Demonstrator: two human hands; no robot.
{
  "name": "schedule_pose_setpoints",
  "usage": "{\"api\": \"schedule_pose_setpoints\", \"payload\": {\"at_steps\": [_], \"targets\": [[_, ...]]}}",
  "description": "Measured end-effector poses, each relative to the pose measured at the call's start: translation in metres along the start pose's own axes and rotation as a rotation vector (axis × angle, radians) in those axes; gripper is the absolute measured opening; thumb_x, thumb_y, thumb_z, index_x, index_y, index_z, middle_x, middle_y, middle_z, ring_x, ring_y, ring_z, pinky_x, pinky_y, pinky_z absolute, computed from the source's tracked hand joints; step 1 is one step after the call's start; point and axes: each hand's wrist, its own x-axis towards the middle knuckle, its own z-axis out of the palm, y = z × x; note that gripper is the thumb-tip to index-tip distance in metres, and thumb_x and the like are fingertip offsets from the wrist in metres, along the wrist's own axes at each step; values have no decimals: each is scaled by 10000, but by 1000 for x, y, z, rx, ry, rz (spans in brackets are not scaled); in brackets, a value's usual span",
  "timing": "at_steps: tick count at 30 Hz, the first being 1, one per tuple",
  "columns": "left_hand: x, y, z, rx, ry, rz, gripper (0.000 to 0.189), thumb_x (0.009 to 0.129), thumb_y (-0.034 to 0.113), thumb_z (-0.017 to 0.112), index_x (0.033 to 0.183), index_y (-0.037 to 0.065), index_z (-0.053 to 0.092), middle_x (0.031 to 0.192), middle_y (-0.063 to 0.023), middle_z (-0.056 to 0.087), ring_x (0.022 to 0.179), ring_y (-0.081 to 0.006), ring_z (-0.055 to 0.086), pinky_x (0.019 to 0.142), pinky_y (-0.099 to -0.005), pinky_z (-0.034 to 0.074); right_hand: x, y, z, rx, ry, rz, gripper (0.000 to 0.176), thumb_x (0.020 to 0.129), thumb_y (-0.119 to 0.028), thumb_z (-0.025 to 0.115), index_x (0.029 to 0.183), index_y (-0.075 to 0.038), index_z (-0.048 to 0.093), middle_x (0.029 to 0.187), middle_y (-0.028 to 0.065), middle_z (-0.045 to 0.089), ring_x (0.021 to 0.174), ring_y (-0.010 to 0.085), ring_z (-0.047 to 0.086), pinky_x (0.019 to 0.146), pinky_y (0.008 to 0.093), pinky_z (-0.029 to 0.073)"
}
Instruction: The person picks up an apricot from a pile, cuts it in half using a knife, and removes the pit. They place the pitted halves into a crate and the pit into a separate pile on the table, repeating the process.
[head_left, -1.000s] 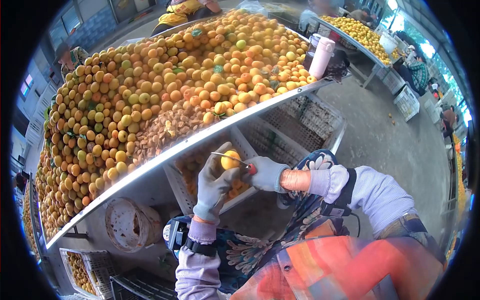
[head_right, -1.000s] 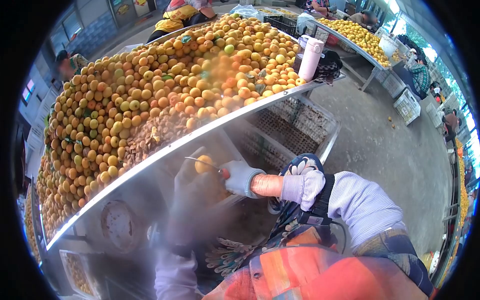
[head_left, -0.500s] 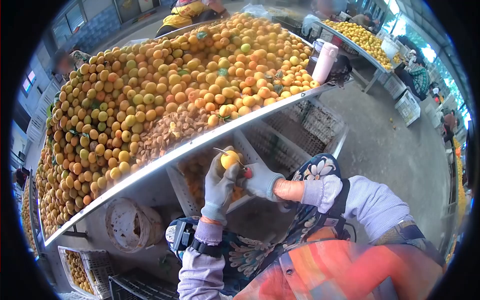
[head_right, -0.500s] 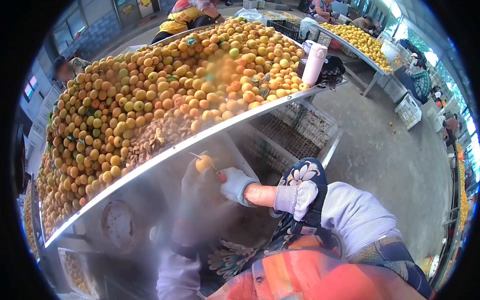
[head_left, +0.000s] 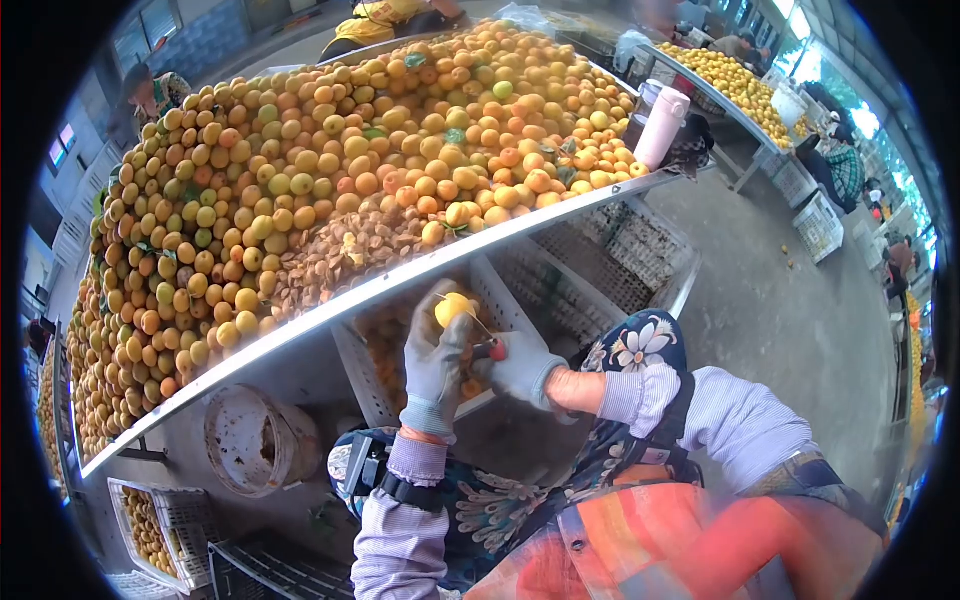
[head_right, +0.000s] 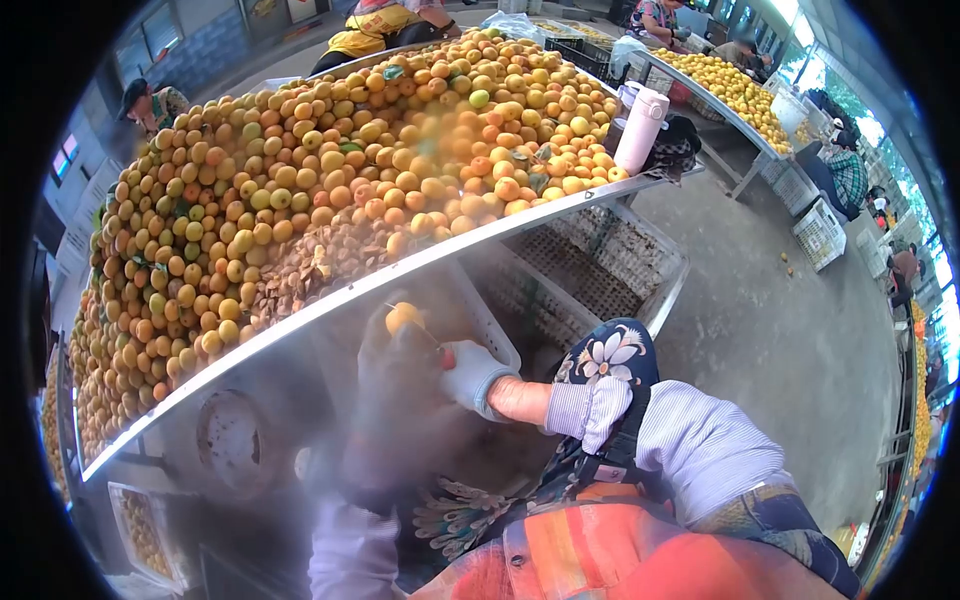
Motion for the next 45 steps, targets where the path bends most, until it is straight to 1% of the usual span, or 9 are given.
{"api": "schedule_pose_setpoints", "payload": {"at_steps": [4,10,16,18,28,37,39,43,45], "targets": [[2,-11,-7,47,-111,120,479,940,196,610,1335,-5,426,1142,-109,606,933,-124,593,817,-244,506,7,15,0,-128,38,-61,179,870,-164,572,979,-52,660,767,55,643,688,153,605,626,293,479],[-3,2,1,-57,-23,-246,489,947,193,593,1355,-6,408,1166,-122,602,971,-135,592,860,-245,497,31,53,36,-98,208,-151,187,890,-183,547,939,-39,655,798,92,668,751,231,638,694,344,499],[0,1,0,-31,-119,33,568,886,65,654,1386,5,392,1192,-99,570,991,-129,580,876,-256,503,2,3,-7,-67,15,-43,171,875,-186,608,948,-38,655,743,34,613,681,97,562,590,277,449],[2,-1,-1,9,-99,21,542,879,67,665,1358,-3,422,1171,-93,577,976,-129,585,865,-255,507,-4,0,-11,-50,-41,45,329,932,-268,436,973,-24,654,917,237,661,952,428,604,807,425,472],[-2,-22,0,121,69,-193,392,977,383,515,1133,28,576,929,-59,674,764,-97,629,616,-216,488,31,59,52,114,195,75,211,853,-157,550,973,-20,658,823,87,672,784,162,646,679,306,496],[12,-25,-2,210,70,-152,350,957,283,583,1204,40,529,1004,-70,656,844,-129,630,762,-239,513,27,29,9,-4,62,12,188,859,-183,611,935,-17,657,761,55,649,690,151,617,625,290,483],[15,-36,-3,236,138,44,314,946,234,604,1173,26,545,989,-63,653,848,-117,623,756,-243,515,19,22,6,-65,44,74,182,866,-189,617,931,-24,654,766,41,638,709,140,610,624,290,482],[6,-29,-1,211,69,-55,311,952,257,594,1144,15,555,966,-70,656,801,-108,619,704,-239,517,32,54,33,-2,90,72,192,868,-194,615,940,-21,656,765,55,652,700,166,630,630,304,492],[2,-20,10,137,152,-236,323,952,282,592,1121,10,559,917,-76,663,717,-98,610,632,-229,509,58,87,62,-29,364,-37,193,872,-186,595,947,-21,663,780,78,669,737,191,655,643,318,498]]}}
